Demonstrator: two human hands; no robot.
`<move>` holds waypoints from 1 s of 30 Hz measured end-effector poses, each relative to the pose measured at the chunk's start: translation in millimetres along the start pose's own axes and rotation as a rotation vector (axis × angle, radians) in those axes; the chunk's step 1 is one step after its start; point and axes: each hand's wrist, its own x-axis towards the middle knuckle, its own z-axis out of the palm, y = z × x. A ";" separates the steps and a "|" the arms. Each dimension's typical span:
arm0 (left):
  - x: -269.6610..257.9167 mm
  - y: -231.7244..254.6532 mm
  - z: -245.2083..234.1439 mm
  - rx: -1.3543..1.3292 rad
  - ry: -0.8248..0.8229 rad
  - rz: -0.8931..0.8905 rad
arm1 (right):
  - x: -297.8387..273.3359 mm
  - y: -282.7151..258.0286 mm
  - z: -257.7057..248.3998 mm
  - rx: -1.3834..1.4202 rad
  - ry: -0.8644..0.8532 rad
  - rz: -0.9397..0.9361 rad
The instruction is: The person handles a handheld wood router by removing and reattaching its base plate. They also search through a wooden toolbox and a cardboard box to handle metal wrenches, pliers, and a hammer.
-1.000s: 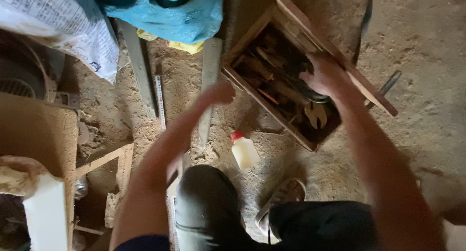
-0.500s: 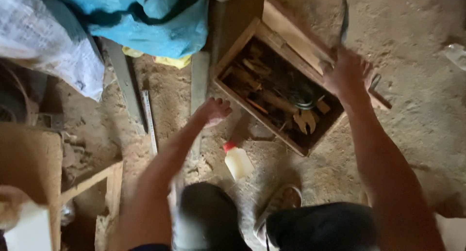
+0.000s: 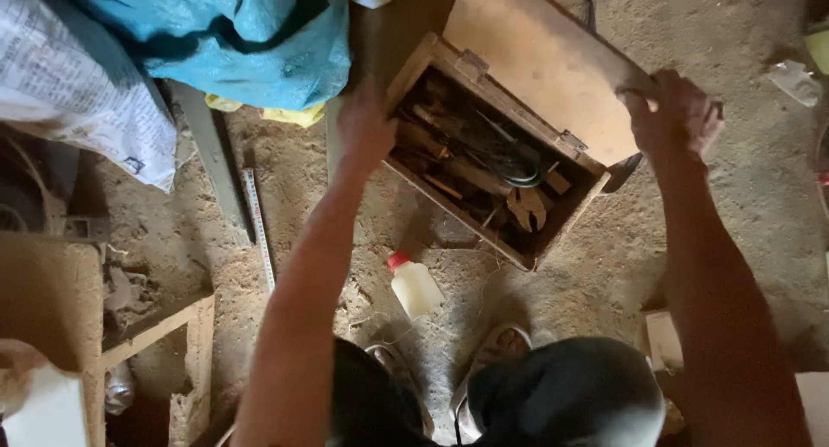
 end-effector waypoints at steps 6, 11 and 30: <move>-44.1 -22.2 70.4 -0.239 -0.374 -0.452 | -12.3 18.0 -5.0 -0.030 0.143 -0.218; -127.0 7.8 25.7 -0.173 -0.758 -0.523 | -35.0 -13.9 -24.6 0.015 0.030 -0.405; -246.3 160.0 -114.3 -1.691 -0.290 -1.456 | -195.0 -185.1 -163.2 0.413 -0.325 -0.490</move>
